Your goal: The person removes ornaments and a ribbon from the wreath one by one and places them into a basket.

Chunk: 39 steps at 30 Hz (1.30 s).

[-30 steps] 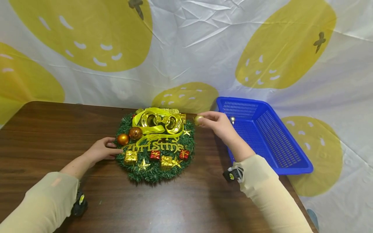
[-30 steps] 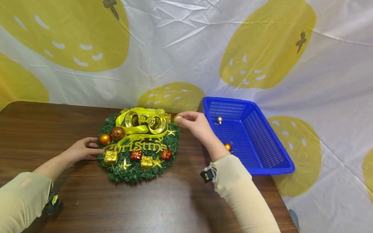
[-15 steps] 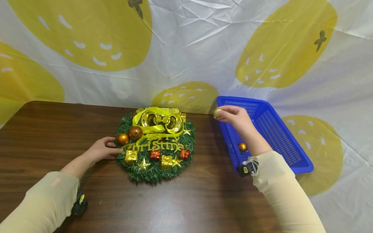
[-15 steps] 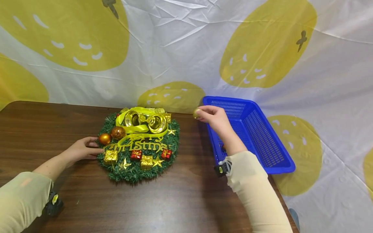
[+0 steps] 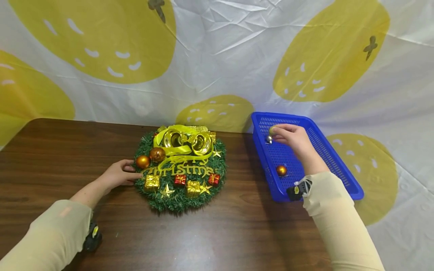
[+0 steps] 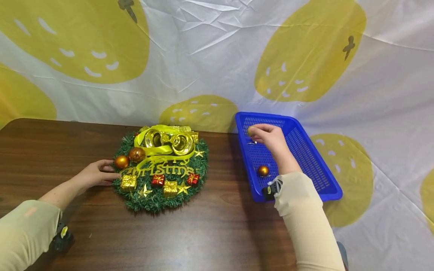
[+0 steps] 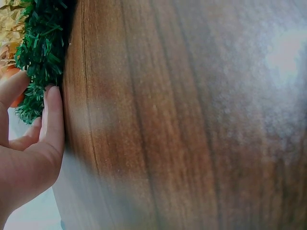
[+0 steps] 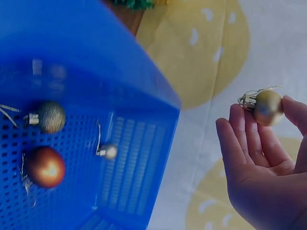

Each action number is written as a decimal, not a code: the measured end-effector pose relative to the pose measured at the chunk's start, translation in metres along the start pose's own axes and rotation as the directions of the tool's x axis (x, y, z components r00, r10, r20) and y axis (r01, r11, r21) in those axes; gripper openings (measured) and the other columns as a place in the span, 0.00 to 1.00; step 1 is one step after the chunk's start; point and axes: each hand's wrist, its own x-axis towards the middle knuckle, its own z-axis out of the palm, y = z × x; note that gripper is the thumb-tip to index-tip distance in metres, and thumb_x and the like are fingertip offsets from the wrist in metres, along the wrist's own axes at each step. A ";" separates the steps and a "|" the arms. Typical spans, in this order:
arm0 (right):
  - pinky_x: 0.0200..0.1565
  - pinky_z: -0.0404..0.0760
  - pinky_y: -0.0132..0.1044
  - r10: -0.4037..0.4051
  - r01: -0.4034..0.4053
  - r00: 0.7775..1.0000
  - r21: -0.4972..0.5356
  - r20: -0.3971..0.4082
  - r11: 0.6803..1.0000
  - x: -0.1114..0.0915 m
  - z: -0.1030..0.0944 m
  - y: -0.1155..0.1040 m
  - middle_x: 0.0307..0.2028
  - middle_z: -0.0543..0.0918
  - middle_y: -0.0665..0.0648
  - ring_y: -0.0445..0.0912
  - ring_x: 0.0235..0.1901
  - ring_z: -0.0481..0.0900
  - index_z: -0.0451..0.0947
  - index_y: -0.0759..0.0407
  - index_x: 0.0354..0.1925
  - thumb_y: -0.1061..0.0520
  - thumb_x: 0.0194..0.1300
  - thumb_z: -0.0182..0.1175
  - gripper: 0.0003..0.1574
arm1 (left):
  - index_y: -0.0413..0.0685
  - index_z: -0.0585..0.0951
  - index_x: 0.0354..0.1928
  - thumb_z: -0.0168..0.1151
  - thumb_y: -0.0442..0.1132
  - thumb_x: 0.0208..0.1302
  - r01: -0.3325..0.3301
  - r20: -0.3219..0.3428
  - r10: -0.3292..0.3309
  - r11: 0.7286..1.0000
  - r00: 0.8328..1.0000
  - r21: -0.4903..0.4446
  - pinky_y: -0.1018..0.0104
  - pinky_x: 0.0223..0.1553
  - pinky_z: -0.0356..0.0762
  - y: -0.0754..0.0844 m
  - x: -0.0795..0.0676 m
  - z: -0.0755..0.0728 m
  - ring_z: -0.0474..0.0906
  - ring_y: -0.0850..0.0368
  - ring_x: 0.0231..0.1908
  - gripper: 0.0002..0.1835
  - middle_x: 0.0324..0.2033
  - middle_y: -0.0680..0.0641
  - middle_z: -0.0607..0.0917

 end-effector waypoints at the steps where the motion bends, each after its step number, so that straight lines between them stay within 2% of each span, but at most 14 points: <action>1: 0.38 0.83 0.24 0.007 -0.007 1.000 0.003 -0.006 1.000 0.000 -0.003 0.001 0.25 0.84 0.40 0.34 0.27 0.82 0.78 0.50 0.32 0.59 0.64 0.59 0.04 | 0.25 0.45 0.69 0.60 0.42 0.64 -0.001 0.001 0.001 1.000 1.000 0.002 0.60 0.47 0.83 0.000 0.000 0.000 0.77 0.46 0.49 0.45 0.60 0.23 0.60; 9: 0.38 0.83 0.23 0.070 -0.070 0.997 0.027 -0.016 0.997 0.000 -0.022 0.008 0.24 0.84 0.41 0.34 0.27 0.82 0.78 0.49 0.29 0.60 0.64 0.58 0.07 | 0.25 0.45 0.69 0.59 0.42 0.64 -0.004 0.004 0.004 1.000 1.000 0.001 0.58 0.47 0.83 0.000 -0.001 0.000 0.77 0.44 0.49 0.45 0.60 0.23 0.60; 13: 0.37 0.82 0.22 0.106 -0.106 0.994 -0.024 -0.022 0.994 0.001 -0.027 0.013 0.24 0.84 0.38 0.33 0.28 0.82 0.79 0.45 0.27 0.59 0.64 0.59 0.10 | 0.25 0.45 0.69 0.59 0.42 0.64 -0.004 0.005 0.004 1.000 1.000 0.004 0.59 0.47 0.83 -0.001 0.000 0.000 0.77 0.46 0.48 0.44 0.60 0.23 0.60; 16: 0.38 0.82 0.22 0.135 -0.135 0.991 -0.104 -0.013 0.985 0.001 -0.030 0.017 0.24 0.83 0.35 0.32 0.29 0.82 0.80 0.53 0.35 0.57 0.64 0.59 0.03 | 0.25 0.45 0.69 0.59 0.42 0.64 -0.009 0.008 0.009 1.000 1.000 0.003 0.58 0.47 0.83 -0.002 0.000 -0.001 0.77 0.44 0.49 0.44 0.60 0.23 0.60; 19: 0.39 0.82 0.23 0.169 -0.163 0.985 -0.187 0.018 0.969 0.000 -0.032 0.021 0.24 0.82 0.34 0.30 0.29 0.81 0.73 0.69 0.52 0.57 0.65 0.57 0.21 | 0.25 0.45 0.69 0.59 0.42 0.64 -0.009 0.008 0.009 1.000 1.000 0.000 0.58 0.47 0.82 -0.002 0.001 -0.001 0.77 0.44 0.49 0.44 0.60 0.23 0.60; 22: 0.39 0.82 0.22 0.209 -0.190 0.977 -0.258 0.049 0.947 0.000 -0.033 0.025 0.24 0.81 0.34 0.29 0.29 0.80 0.65 0.80 0.59 0.57 0.66 0.56 0.31 | 0.25 0.45 0.69 0.59 0.42 0.64 -0.006 0.005 0.006 1.000 1.000 -0.006 0.58 0.47 0.83 -0.002 0.001 -0.001 0.77 0.45 0.49 0.44 0.60 0.23 0.60; 27: 0.37 0.82 0.22 0.271 -0.243 0.960 -0.288 0.064 0.926 0.001 -0.036 0.029 0.23 0.81 0.36 0.31 0.28 0.80 0.67 0.79 0.57 0.59 0.65 0.57 0.29 | 0.26 0.46 0.69 0.60 0.43 0.63 0.000 -0.001 0.000 1.000 1.000 -0.013 0.60 0.47 0.83 -0.001 0.001 0.001 0.77 0.46 0.49 0.45 0.60 0.24 0.60; 33: 0.38 0.83 0.25 0.319 -0.281 0.942 -0.283 0.100 0.917 0.001 -0.039 0.032 0.25 0.81 0.38 0.32 0.29 0.81 0.63 0.81 0.58 0.60 0.66 0.54 0.29 | 0.26 0.46 0.69 0.60 0.42 0.63 -0.003 -0.004 0.003 1.000 1.000 -0.009 0.59 0.47 0.83 -0.002 0.001 0.001 0.76 0.43 0.50 0.45 0.60 0.24 0.61; 39: 0.38 0.83 0.25 0.311 -0.272 0.945 -0.288 0.099 0.918 0.000 -0.035 0.026 0.28 0.80 0.39 0.31 0.29 0.80 0.60 0.81 0.61 0.58 0.67 0.53 0.32 | 0.25 0.46 0.69 0.59 0.42 0.64 -0.015 0.003 0.015 1.000 1.000 -0.001 0.58 0.47 0.82 -0.002 0.000 0.000 0.76 0.43 0.50 0.44 0.60 0.23 0.61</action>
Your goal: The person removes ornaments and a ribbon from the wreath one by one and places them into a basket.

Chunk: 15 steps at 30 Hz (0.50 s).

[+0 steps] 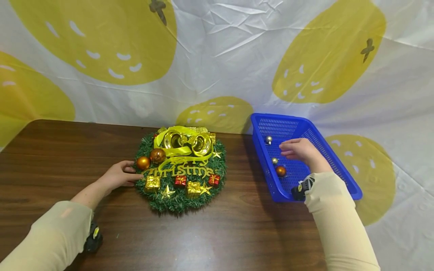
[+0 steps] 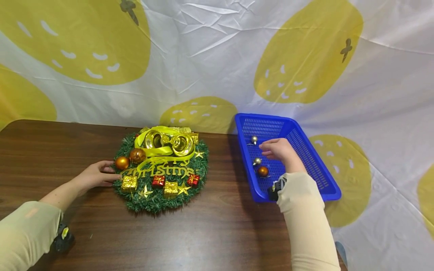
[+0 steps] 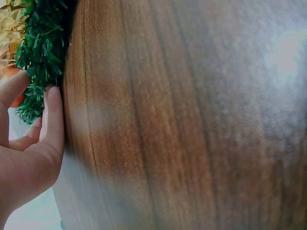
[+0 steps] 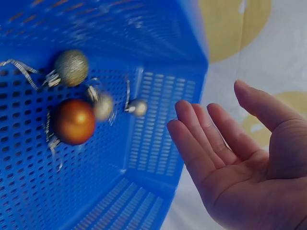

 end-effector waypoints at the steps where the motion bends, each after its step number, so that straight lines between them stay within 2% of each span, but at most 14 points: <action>1: 0.39 0.82 0.24 -0.008 0.008 1.000 0.004 -0.004 1.000 0.000 0.001 -0.002 0.28 0.80 0.38 0.31 0.29 0.80 0.60 0.80 0.61 0.58 0.67 0.53 0.33 | 0.25 0.46 0.69 0.59 0.41 0.64 -0.001 0.000 0.001 1.000 1.000 0.000 0.58 0.47 0.82 0.000 0.000 0.000 0.77 0.44 0.49 0.44 0.60 0.23 0.61; 6: 0.41 0.82 0.23 -0.067 0.068 0.998 0.038 -0.019 0.997 -0.003 0.008 -0.019 0.28 0.78 0.36 0.30 0.31 0.80 0.58 0.79 0.63 0.57 0.68 0.53 0.35 | 0.25 0.45 0.69 0.59 0.41 0.64 -0.002 0.000 0.002 1.000 1.000 0.001 0.58 0.47 0.83 0.000 0.000 0.000 0.77 0.45 0.48 0.44 0.60 0.23 0.61; 11: 0.45 0.82 0.25 -0.134 0.136 0.991 0.109 -0.030 0.985 -0.004 0.021 -0.040 0.27 0.78 0.34 0.30 0.31 0.81 0.57 0.78 0.65 0.56 0.68 0.53 0.36 | 0.25 0.45 0.69 0.59 0.41 0.64 -0.007 -0.001 0.007 1.000 1.000 0.000 0.58 0.47 0.83 -0.001 0.000 0.000 0.76 0.43 0.50 0.44 0.60 0.23 0.61; 13: 0.45 0.82 0.26 -0.162 0.166 0.986 0.145 -0.035 0.975 -0.004 0.027 -0.048 0.29 0.79 0.36 0.30 0.31 0.81 0.56 0.78 0.65 0.57 0.69 0.52 0.35 | 0.25 0.46 0.69 0.60 0.42 0.64 -0.004 -0.003 0.004 1.000 1.000 -0.003 0.59 0.46 0.83 -0.001 0.000 0.000 0.76 0.43 0.50 0.44 0.60 0.23 0.61; 15: 0.45 0.82 0.25 -0.183 0.188 0.982 0.155 -0.043 0.970 -0.004 0.034 -0.056 0.36 0.80 0.43 0.30 0.32 0.80 0.56 0.77 0.65 0.56 0.69 0.52 0.36 | 0.25 0.46 0.69 0.60 0.42 0.64 -0.001 -0.004 0.001 1.000 1.000 -0.005 0.59 0.46 0.83 -0.001 0.000 0.000 0.76 0.43 0.50 0.45 0.60 0.24 0.61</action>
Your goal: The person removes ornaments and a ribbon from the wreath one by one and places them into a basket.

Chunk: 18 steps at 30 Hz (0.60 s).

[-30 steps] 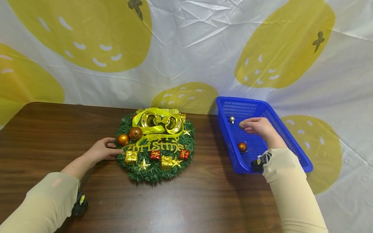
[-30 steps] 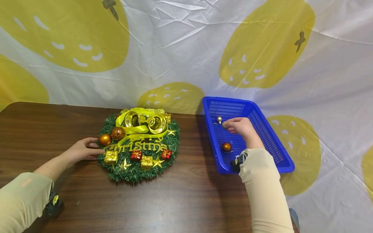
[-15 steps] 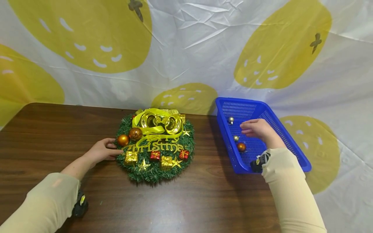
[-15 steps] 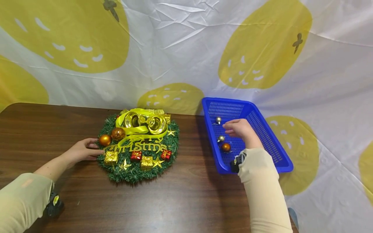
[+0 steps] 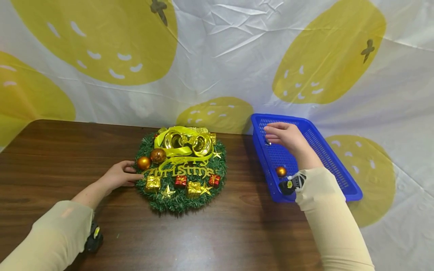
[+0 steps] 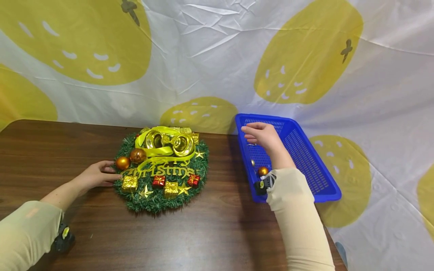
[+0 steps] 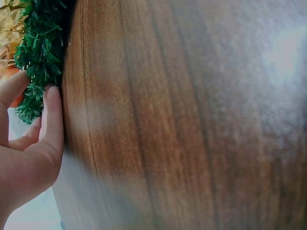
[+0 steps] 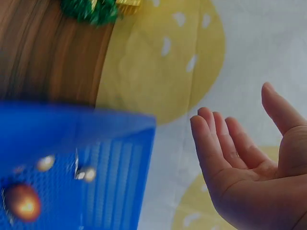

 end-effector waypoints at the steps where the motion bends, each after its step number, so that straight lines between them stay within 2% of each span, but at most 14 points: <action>1: 0.45 0.82 0.25 -0.008 0.008 1.000 0.001 -0.004 1.000 0.000 0.004 -0.003 0.41 0.81 0.50 0.30 0.33 0.80 0.56 0.77 0.66 0.56 0.69 0.52 0.35 | 0.26 0.46 0.69 0.60 0.42 0.64 0.003 -0.001 -0.003 1.000 1.000 -0.001 0.60 0.46 0.83 0.000 0.000 0.000 0.76 0.44 0.50 0.45 0.60 0.24 0.61; 4: 0.46 0.81 0.24 -0.017 0.017 1.000 -0.005 -0.013 1.000 0.001 0.015 -0.011 0.56 0.74 0.66 0.30 0.34 0.79 0.57 0.74 0.66 0.55 0.69 0.52 0.36 | 0.26 0.46 0.70 0.60 0.42 0.63 0.009 -0.003 -0.009 1.000 1.000 -0.003 0.60 0.46 0.83 0.001 0.001 0.001 0.76 0.45 0.50 0.45 0.60 0.24 0.61; 7: 0.49 0.81 0.27 -0.028 0.028 1.000 0.016 -0.014 0.999 0.004 0.027 -0.018 0.63 0.66 0.72 0.31 0.35 0.78 0.56 0.73 0.67 0.56 0.69 0.52 0.35 | 0.26 0.46 0.69 0.60 0.42 0.64 0.009 -0.004 -0.009 1.000 1.000 -0.002 0.60 0.46 0.83 0.001 0.001 0.001 0.77 0.45 0.49 0.45 0.60 0.23 0.60; 10: 0.53 0.80 0.32 -0.047 0.048 0.999 0.041 -0.009 0.998 0.008 0.038 -0.023 0.64 0.66 0.71 0.34 0.38 0.78 0.56 0.72 0.67 0.57 0.69 0.52 0.35 | 0.25 0.46 0.69 0.60 0.41 0.64 0.006 -0.005 -0.006 1.000 1.000 0.002 0.59 0.45 0.83 0.000 0.001 0.001 0.77 0.44 0.49 0.44 0.60 0.23 0.61; 13: 0.57 0.78 0.39 -0.066 0.066 0.998 0.065 -0.006 0.996 0.013 0.050 -0.027 0.63 0.67 0.70 0.43 0.46 0.78 0.57 0.71 0.67 0.58 0.68 0.52 0.34 | 0.25 0.46 0.69 0.60 0.41 0.64 0.004 -0.008 -0.004 1.000 1.000 -0.002 0.59 0.45 0.83 -0.001 0.002 0.000 0.77 0.45 0.49 0.44 0.60 0.24 0.61; 18: 0.56 0.79 0.41 -0.084 0.083 0.996 0.058 0.012 0.995 0.019 0.075 -0.029 0.61 0.70 0.69 0.57 0.56 0.74 0.61 0.69 0.66 0.59 0.67 0.54 0.32 | 0.25 0.46 0.69 0.60 0.41 0.63 0.005 -0.013 -0.005 1.000 1.000 -0.001 0.60 0.45 0.83 -0.002 0.002 0.001 0.76 0.44 0.50 0.44 0.59 0.24 0.61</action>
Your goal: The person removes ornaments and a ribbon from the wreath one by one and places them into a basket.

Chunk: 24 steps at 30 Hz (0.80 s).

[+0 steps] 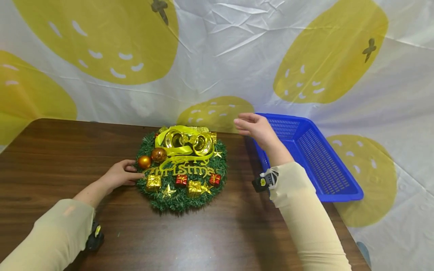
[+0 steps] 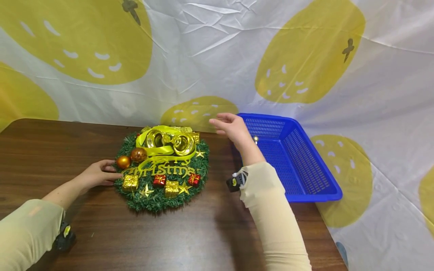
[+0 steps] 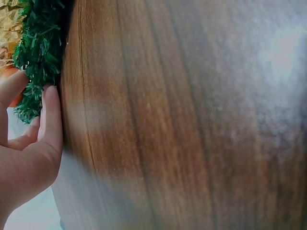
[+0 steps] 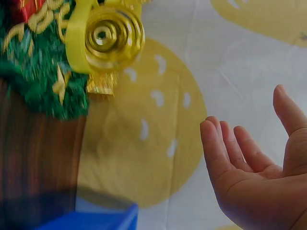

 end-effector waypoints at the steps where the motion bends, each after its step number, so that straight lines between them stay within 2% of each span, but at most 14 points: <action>1: 0.56 0.79 0.41 -0.001 0.002 1.000 -0.009 0.006 1.000 0.001 0.005 0.000 0.60 0.71 0.70 0.58 0.56 0.74 0.61 0.69 0.65 0.59 0.67 0.55 0.32 | 0.25 0.46 0.69 0.60 0.41 0.63 0.001 0.000 -0.001 1.000 1.000 0.001 0.60 0.45 0.83 0.000 0.000 0.000 0.76 0.44 0.50 0.44 0.59 0.24 0.61; 5: 0.56 0.78 0.43 -0.005 0.005 1.000 -0.011 0.028 1.000 0.004 0.024 0.001 0.57 0.74 0.69 0.59 0.53 0.76 0.64 0.68 0.64 0.59 0.65 0.57 0.32 | 0.25 0.46 0.69 0.60 0.41 0.63 0.003 0.005 -0.003 1.000 1.000 -0.001 0.60 0.45 0.83 0.002 -0.001 0.000 0.76 0.44 0.50 0.45 0.60 0.24 0.61; 11: 0.60 0.74 0.49 -0.004 0.002 0.997 0.030 0.074 1.000 0.006 0.048 -0.001 0.57 0.73 0.69 0.61 0.57 0.73 0.62 0.67 0.65 0.59 0.64 0.58 0.34 | 0.25 0.45 0.69 0.60 0.41 0.64 0.004 0.011 -0.004 1.000 1.000 -0.010 0.60 0.46 0.83 0.004 -0.003 0.000 0.75 0.44 0.51 0.44 0.60 0.24 0.60; 24: 0.58 0.77 0.42 -0.005 0.006 0.989 -0.006 0.146 1.000 0.011 0.091 -0.002 0.55 0.76 0.64 0.57 0.56 0.74 0.65 0.60 0.65 0.56 0.64 0.60 0.32 | 0.25 0.46 0.69 0.60 0.41 0.63 0.003 0.005 -0.003 1.000 1.000 -0.010 0.59 0.46 0.83 0.007 -0.005 0.000 0.75 0.41 0.51 0.44 0.59 0.24 0.61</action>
